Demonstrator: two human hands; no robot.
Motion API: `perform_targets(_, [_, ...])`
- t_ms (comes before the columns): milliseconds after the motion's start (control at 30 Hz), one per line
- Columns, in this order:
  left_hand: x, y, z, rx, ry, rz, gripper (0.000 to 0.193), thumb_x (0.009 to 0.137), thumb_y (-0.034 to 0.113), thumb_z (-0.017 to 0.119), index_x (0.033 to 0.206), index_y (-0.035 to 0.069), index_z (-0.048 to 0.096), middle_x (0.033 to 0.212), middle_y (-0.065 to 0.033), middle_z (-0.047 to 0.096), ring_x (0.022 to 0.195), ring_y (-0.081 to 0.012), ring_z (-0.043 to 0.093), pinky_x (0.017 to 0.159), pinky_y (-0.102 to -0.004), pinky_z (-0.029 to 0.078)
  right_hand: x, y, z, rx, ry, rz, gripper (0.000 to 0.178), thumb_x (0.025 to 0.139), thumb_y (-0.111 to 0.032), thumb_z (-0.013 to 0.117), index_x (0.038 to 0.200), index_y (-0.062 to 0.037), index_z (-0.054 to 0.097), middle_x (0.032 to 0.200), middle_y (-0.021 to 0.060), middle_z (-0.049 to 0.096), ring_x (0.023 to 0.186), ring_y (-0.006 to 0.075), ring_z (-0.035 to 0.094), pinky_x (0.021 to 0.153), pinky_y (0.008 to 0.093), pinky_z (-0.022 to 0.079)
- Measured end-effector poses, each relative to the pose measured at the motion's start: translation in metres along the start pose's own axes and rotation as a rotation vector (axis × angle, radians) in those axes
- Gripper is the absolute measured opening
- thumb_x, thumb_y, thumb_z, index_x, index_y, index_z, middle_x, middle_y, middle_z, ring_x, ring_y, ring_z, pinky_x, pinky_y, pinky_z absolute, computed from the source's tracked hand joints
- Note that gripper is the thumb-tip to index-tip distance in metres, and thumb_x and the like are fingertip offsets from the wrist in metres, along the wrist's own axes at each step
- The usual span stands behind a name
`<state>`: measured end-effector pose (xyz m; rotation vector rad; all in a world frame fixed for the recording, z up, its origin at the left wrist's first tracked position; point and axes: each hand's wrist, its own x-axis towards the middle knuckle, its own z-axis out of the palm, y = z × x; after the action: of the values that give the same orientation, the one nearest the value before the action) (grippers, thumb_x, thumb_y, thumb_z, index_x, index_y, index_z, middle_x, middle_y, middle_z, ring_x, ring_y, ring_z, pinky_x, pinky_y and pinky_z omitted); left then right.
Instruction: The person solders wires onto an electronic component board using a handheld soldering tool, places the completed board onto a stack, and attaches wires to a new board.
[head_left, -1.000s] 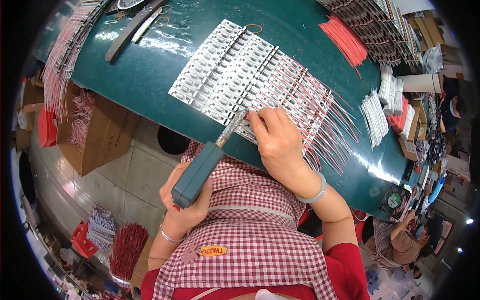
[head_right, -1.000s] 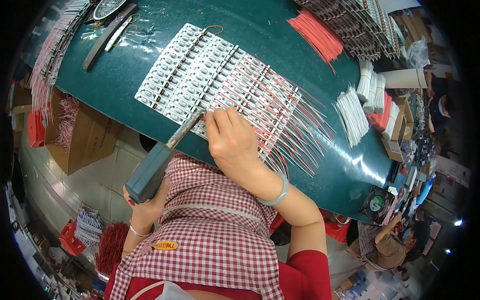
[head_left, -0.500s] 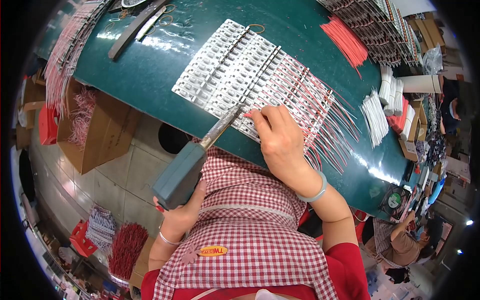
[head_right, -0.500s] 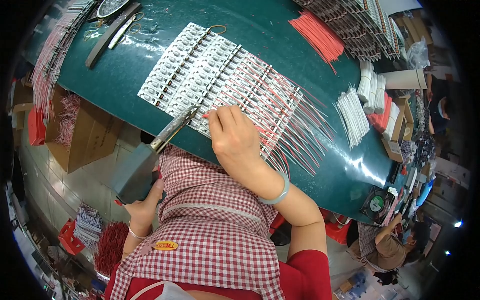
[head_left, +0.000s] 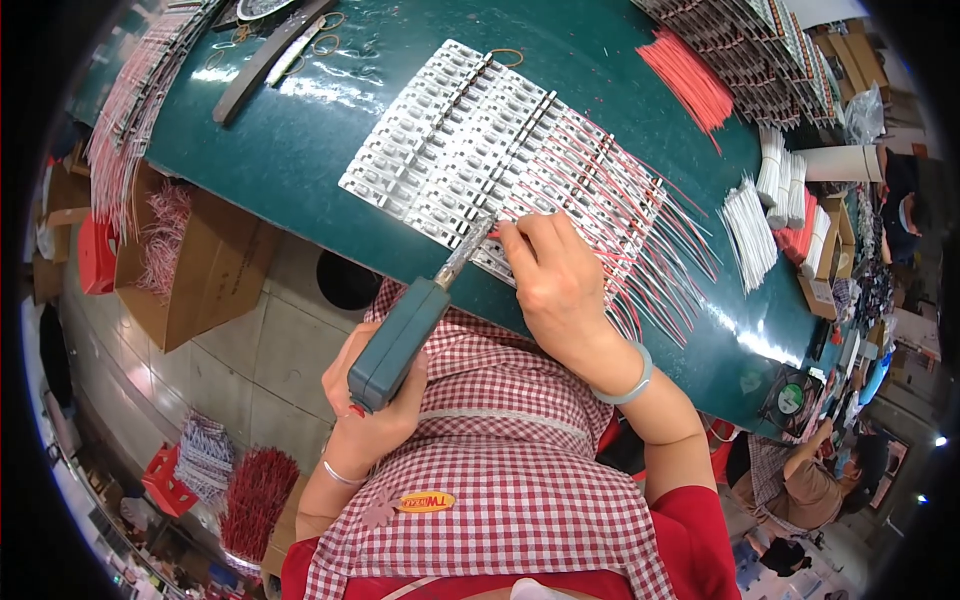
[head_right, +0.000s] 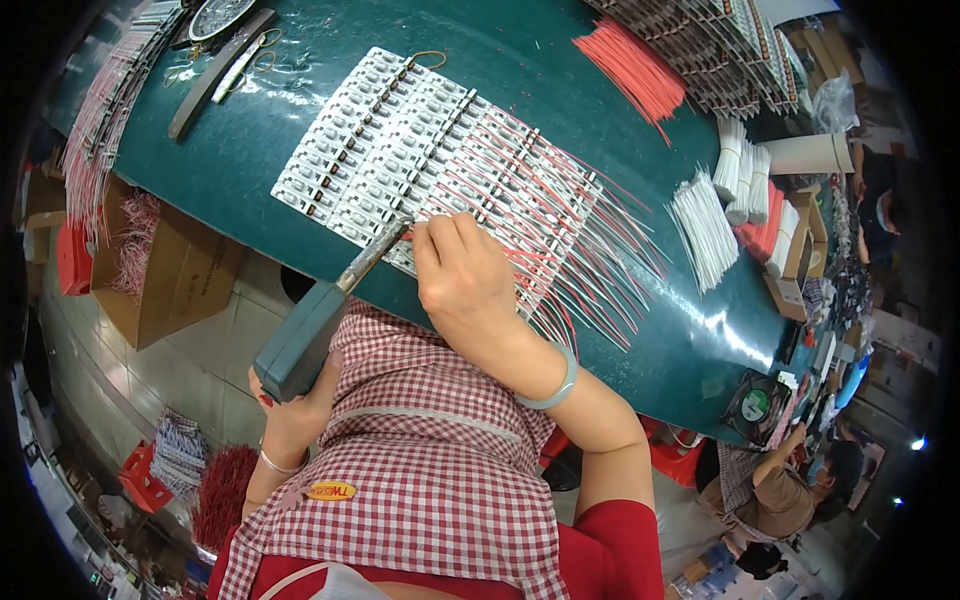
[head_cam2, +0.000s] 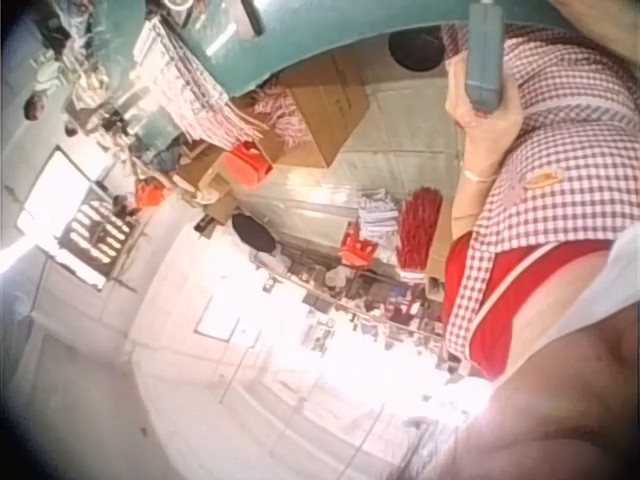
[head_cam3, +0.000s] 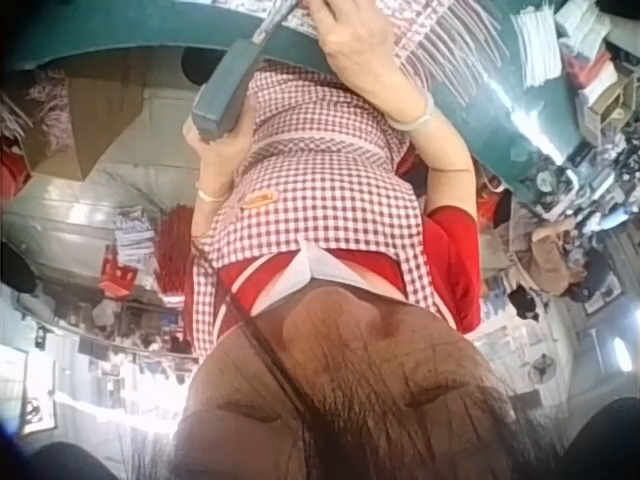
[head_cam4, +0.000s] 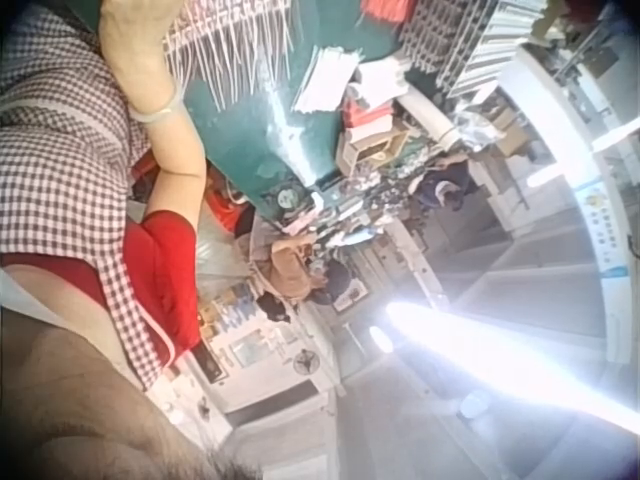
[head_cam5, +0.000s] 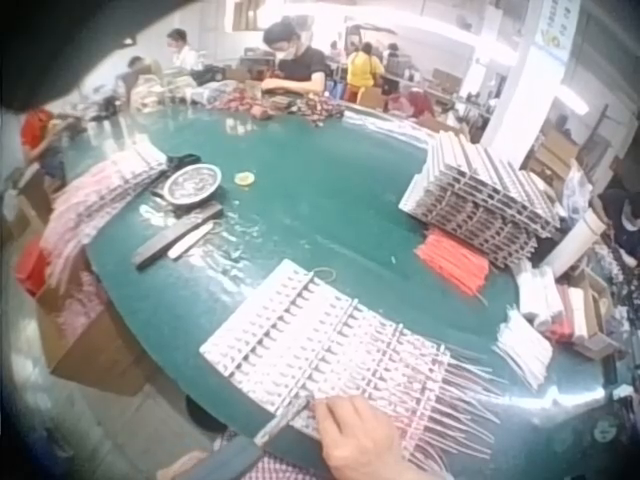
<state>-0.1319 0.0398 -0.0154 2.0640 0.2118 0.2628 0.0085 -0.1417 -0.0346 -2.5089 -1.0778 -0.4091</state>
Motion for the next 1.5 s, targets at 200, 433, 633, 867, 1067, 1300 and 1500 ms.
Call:
perform_targets(200, [-0.011, 0.008, -0.004, -0.209, 0.129, -0.215, 0.026, 0.078, -0.004, 0.076, 0.102, -0.004, 0.067, 0.091, -0.0091, 0.067, 0.074, -0.0161, 0.065, 0.065, -0.0283, 0.052, 0.0, 0.0, 0.0, -0.002, -0.01, -0.006, 0.031, 0.073, 0.001, 0.064, 0.104, 0.0033, 0.067, 0.092, 0.0093, 0.058, 0.081, 0.0242, 0.058, 0.064, 0.0341, 0.05])
perform_targets(433, [-0.008, 0.001, -0.028, -1.077, 0.179, -0.455, 0.053, 0.088, 0.012, 0.066, 0.132, -0.01, 0.047, 0.119, -0.0197, 0.062, 0.059, -0.0136, 0.053, 0.048, -0.0259, 0.045, 0.0, 0.001, -0.001, -0.024, -0.002, -0.019, 0.025, 0.075, -0.001, 0.065, 0.099, 0.0042, 0.066, 0.089, 0.0094, 0.056, 0.081, 0.0238, 0.057, 0.064, 0.0334, 0.049])
perform_targets(633, [-0.016, -0.005, -0.028, -1.175, 0.149, -0.584, 0.049, 0.091, 0.018, 0.062, 0.13, -0.009, 0.048, 0.125, -0.0211, 0.058, 0.062, -0.0156, 0.055, 0.047, -0.0248, 0.045, -0.002, 0.001, 0.002, -0.008, 0.032, -0.011, 0.023, 0.076, -0.002, 0.066, 0.097, 0.005, 0.066, 0.089, 0.01, 0.057, 0.084, 0.0238, 0.057, 0.065, 0.0331, 0.049])
perform_targets(867, [-0.028, -0.007, -0.016, -0.859, 0.125, -0.32, 0.048, 0.089, 0.005, 0.064, 0.132, -0.004, 0.045, 0.119, -0.0208, 0.059, 0.052, -0.0158, 0.054, 0.042, -0.0262, 0.043, -0.011, -0.003, -0.004, 0.061, 0.084, -0.043, 0.035, 0.072, -0.001, 0.065, 0.106, 0.0059, 0.067, 0.092, 0.0103, 0.06, 0.082, 0.0248, 0.058, 0.065, 0.0345, 0.048])
perform_targets(1067, [-0.042, -0.005, -0.011, -0.407, 0.051, -0.321, 0.032, 0.086, -0.001, 0.071, 0.117, -0.005, 0.063, 0.104, -0.0125, 0.069, 0.068, -0.0129, 0.063, 0.059, -0.0265, 0.05, -0.012, -0.009, 0.0, 0.097, 0.114, 0.0, 0.032, 0.07, 0.007, 0.067, 0.102, 0.0015, 0.069, 0.088, 0.0092, 0.063, 0.075, 0.0237, 0.058, 0.062, 0.0343, 0.05])
perform_targets(1300, [-0.031, -0.002, -0.008, -0.126, 0.02, -0.166, 0.022, 0.081, 0.001, 0.076, 0.102, -0.005, 0.07, 0.09, -0.0119, 0.073, 0.078, -0.0173, 0.07, 0.072, -0.0281, 0.055, -0.011, -0.008, 0.0, 0.082, 0.109, -0.005, 0.032, 0.071, 0.006, 0.067, 0.102, 0.0012, 0.069, 0.088, 0.0092, 0.063, 0.075, 0.0237, 0.058, 0.062, 0.0342, 0.05])
perform_targets(1500, [-0.032, -0.007, -0.006, -0.118, -0.011, -0.18, 0.019, 0.08, 0.0, 0.077, 0.096, -0.006, 0.068, 0.093, -0.0132, 0.071, 0.081, -0.0212, 0.07, 0.075, -0.0311, 0.055, -0.01, -0.008, 0.001, 0.059, 0.066, -0.048, 0.03, 0.072, 0.0, 0.065, 0.101, 0.0074, 0.068, 0.091, 0.0109, 0.059, 0.081, 0.025, 0.056, 0.066, 0.0342, 0.049])
